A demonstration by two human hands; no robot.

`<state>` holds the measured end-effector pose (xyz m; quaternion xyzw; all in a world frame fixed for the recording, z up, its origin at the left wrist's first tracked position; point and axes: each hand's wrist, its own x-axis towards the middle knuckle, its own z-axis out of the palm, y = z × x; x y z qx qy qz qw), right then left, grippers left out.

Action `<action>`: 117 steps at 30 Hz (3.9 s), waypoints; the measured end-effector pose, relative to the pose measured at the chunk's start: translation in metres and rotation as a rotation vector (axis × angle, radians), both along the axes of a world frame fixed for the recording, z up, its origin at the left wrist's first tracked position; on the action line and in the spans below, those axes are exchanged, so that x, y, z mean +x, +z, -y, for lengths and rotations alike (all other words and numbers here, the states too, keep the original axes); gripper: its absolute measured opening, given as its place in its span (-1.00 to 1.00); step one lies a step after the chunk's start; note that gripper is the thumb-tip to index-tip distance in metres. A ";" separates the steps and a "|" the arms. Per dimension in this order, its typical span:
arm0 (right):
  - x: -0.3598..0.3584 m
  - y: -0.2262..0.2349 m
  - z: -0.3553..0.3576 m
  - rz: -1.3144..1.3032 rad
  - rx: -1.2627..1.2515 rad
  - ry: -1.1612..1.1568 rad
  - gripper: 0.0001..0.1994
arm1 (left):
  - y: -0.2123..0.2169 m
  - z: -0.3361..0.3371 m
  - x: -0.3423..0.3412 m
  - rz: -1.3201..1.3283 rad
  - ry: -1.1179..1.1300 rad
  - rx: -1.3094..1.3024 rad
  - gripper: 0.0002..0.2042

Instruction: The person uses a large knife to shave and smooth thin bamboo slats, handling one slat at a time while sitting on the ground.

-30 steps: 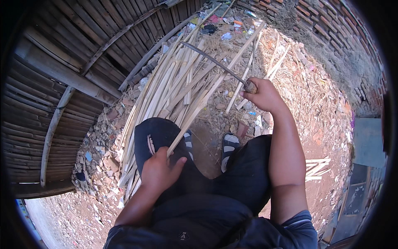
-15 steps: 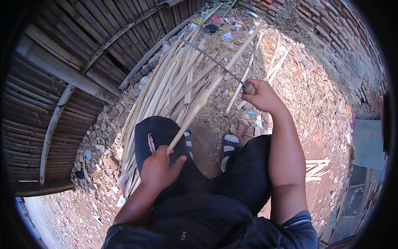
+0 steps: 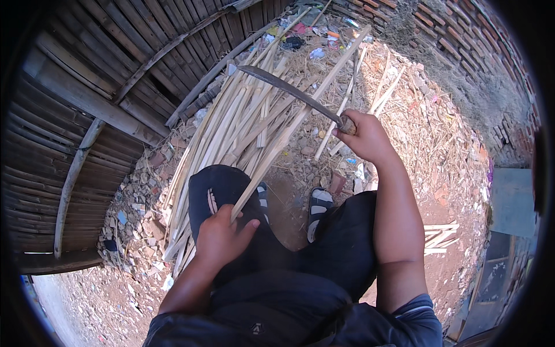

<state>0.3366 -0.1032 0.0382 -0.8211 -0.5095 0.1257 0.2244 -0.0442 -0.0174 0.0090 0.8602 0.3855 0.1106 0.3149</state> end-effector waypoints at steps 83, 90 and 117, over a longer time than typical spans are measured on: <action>0.015 -0.004 0.013 -0.097 0.136 0.068 -0.60 | 0.007 -0.004 -0.005 -0.014 -0.012 -0.074 -0.62; 0.011 0.009 0.013 -0.080 0.102 -0.117 -0.58 | 0.009 -0.004 -0.001 -0.011 -0.009 -0.071 -0.62; 0.027 0.003 0.018 -0.026 0.155 -0.223 -0.56 | 0.003 -0.005 -0.002 0.051 0.023 -0.125 -0.65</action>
